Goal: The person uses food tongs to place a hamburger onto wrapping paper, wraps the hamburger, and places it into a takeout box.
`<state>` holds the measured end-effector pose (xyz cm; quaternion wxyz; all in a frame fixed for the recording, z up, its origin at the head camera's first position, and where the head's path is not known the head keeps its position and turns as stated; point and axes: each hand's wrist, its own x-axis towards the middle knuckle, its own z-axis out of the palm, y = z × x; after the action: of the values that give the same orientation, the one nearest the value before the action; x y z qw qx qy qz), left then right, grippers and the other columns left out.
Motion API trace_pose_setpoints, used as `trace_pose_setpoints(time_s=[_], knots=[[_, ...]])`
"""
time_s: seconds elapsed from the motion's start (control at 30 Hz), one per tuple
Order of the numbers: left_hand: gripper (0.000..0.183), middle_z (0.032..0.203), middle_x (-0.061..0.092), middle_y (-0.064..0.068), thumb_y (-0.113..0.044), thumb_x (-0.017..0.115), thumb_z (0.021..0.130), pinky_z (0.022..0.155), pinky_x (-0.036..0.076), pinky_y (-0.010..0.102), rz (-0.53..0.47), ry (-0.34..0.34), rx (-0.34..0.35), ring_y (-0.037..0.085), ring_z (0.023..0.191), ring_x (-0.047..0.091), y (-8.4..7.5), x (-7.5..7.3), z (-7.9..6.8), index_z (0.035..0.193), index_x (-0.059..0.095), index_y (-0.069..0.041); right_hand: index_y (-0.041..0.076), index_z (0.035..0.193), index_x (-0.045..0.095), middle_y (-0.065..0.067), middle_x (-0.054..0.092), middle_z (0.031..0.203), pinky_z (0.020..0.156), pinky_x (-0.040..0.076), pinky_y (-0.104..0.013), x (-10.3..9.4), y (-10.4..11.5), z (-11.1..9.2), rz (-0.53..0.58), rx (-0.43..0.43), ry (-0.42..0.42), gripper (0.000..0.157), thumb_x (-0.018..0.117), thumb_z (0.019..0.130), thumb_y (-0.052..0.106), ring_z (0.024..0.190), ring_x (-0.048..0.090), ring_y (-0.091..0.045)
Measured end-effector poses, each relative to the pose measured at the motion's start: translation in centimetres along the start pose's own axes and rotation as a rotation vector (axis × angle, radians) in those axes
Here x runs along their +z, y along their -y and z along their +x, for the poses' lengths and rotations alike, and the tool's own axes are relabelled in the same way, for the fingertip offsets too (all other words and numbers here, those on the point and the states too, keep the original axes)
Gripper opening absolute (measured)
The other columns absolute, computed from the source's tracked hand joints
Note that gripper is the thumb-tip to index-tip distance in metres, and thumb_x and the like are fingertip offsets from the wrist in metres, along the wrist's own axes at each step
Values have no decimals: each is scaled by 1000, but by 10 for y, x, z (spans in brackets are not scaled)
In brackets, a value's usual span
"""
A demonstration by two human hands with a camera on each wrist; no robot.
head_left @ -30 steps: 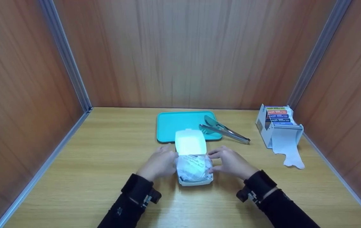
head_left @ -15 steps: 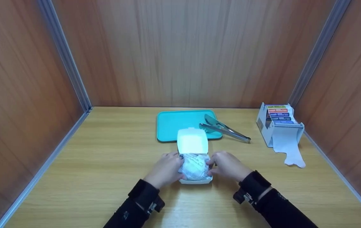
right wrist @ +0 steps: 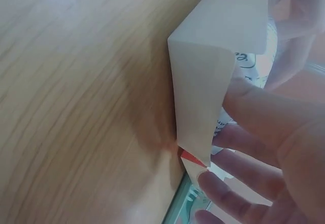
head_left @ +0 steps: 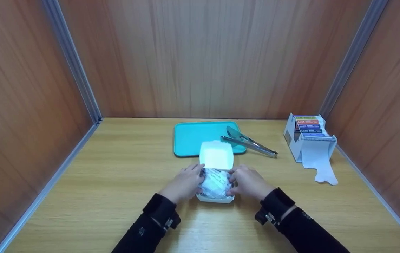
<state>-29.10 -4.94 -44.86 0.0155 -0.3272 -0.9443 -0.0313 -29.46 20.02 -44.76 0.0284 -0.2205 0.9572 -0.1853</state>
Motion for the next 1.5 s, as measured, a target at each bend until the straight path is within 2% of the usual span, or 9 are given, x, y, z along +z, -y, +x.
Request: trace_pose_setpoints(time_s=[0.1, 0.33, 0.53, 0.67, 0.83, 1.07, 1.13, 1.37, 1.5], knots=[[43, 164, 45, 18, -18, 80, 96, 124, 32, 57, -94, 33, 1, 39, 152, 41, 4, -1, 1, 135, 71, -2, 9, 106, 85, -11, 71, 139, 102, 49, -50, 0, 0, 1, 8, 13, 30, 30, 93, 84, 26, 117, 63, -29], [27, 142, 66, 13, -18, 91, 83, 122, 34, 59, -56, -143, 12, 34, 140, 54, 0, 6, 3, 104, 83, -4, 3, 108, 83, -13, 60, 154, 111, 47, -53, 0, 1, 1, 40, 5, 93, 29, 92, 86, 21, 132, 59, -36], [21, 134, 71, 15, -10, 83, 90, 122, 35, 55, -135, -68, -73, 35, 137, 57, -11, 4, 7, 109, 79, -1, 3, 105, 83, -13, 60, 153, 112, 46, -51, -1, 7, 0, 3, 36, 98, 28, 93, 83, 16, 130, 59, -33], [21, 136, 68, 14, -13, 82, 93, 121, 36, 53, -64, -86, -90, 34, 137, 55, -17, 6, 5, 110, 80, 0, 2, 94, 82, -14, 74, 122, 98, 49, -49, 2, 10, 1, -35, 35, 60, 23, 95, 81, 15, 104, 61, -27], [11, 146, 59, 20, -9, 76, 95, 121, 37, 56, 56, -106, -61, 39, 142, 50, -22, 2, 2, 94, 80, 1, 4, 93, 83, -3, 69, 95, 87, 48, -45, 6, 6, 3, -48, 42, 41, 20, 95, 81, 15, 90, 56, -21], [42, 168, 36, 23, -18, 57, 110, 128, 21, 61, -186, 102, -26, 42, 158, 29, -6, -7, -3, 145, 61, 6, 3, 94, 84, -4, 71, 99, 88, 51, -45, 9, 5, 4, 0, 39, 34, 20, 94, 82, 14, 93, 57, -21], [44, 167, 39, 22, -17, 55, 111, 127, 19, 62, -219, 81, -6, 41, 157, 31, 0, -4, -3, 149, 57, 5, 3, 94, 84, -4, 71, 98, 88, 51, -44, 9, 5, 3, 11, 40, 30, 19, 94, 81, 14, 92, 57, -21], [29, 156, 54, 20, -9, 69, 102, 125, 24, 65, -204, -54, 1, 40, 152, 41, 1, 7, -3, 127, 73, 4, 5, 77, 77, 1, 66, 81, 77, 45, -40, 7, 7, 4, -53, -52, -3, 23, 96, 78, 18, 79, 52, -18], [31, 158, 52, 22, -9, 69, 101, 126, 23, 64, -226, -46, -37, 44, 155, 35, -1, 16, -2, 130, 72, 2, 6, 83, 79, -5, 73, 91, 91, 46, -46, 6, 10, 7, -81, -30, 4, 21, 96, 78, 17, 94, 62, -26]])
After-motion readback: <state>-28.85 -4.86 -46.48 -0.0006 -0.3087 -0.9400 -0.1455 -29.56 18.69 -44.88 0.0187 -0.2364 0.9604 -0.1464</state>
